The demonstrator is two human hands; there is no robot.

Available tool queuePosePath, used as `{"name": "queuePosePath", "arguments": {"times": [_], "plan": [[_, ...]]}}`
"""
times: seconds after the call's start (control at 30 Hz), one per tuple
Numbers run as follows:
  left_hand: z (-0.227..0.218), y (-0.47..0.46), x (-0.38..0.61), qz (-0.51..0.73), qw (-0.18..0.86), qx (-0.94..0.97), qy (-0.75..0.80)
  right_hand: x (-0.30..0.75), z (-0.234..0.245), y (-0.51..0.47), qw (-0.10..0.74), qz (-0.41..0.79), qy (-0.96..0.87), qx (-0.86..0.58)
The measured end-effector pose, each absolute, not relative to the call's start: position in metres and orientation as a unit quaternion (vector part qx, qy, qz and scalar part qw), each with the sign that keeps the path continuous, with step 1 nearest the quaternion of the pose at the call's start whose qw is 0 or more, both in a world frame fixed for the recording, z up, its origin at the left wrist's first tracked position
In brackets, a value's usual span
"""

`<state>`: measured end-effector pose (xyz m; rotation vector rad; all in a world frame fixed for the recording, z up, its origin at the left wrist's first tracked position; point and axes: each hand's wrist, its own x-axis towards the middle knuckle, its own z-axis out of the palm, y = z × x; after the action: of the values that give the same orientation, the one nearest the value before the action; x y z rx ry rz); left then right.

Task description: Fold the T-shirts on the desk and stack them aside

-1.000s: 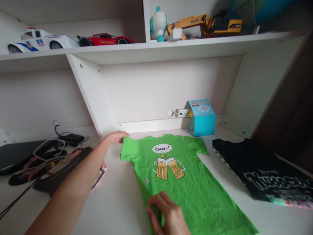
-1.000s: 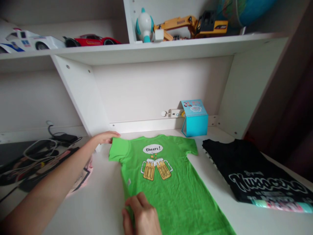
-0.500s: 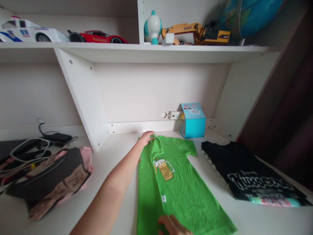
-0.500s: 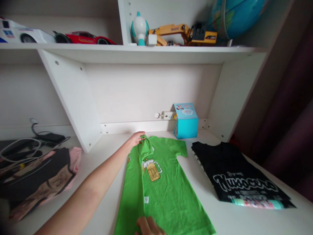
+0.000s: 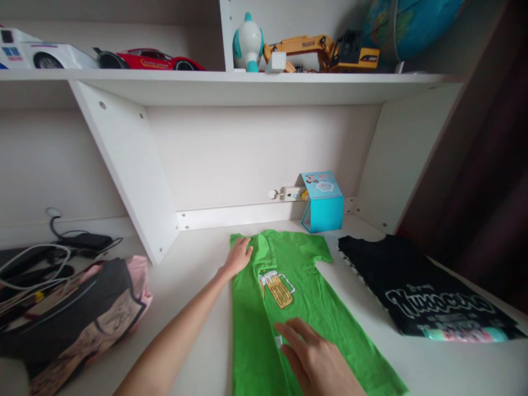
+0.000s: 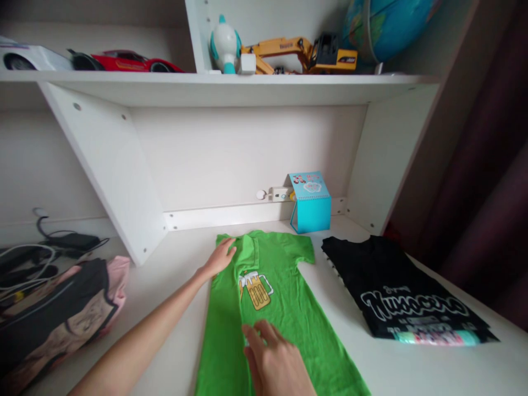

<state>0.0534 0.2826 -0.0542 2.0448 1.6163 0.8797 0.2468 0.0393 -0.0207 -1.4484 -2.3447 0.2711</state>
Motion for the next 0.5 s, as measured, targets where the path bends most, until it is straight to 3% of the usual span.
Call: {"name": "queuePosePath", "arguments": {"times": [0.2,0.5], "plan": [[-0.076,0.271,0.041,0.189,0.107,0.76,0.612,0.237,0.007,0.161,0.14,0.118,-0.767,-0.615],[-0.067,0.268,0.044,0.115,0.047,0.76,0.638,0.203,-0.026,0.234,0.219,0.084,-0.657,-0.717]]}}
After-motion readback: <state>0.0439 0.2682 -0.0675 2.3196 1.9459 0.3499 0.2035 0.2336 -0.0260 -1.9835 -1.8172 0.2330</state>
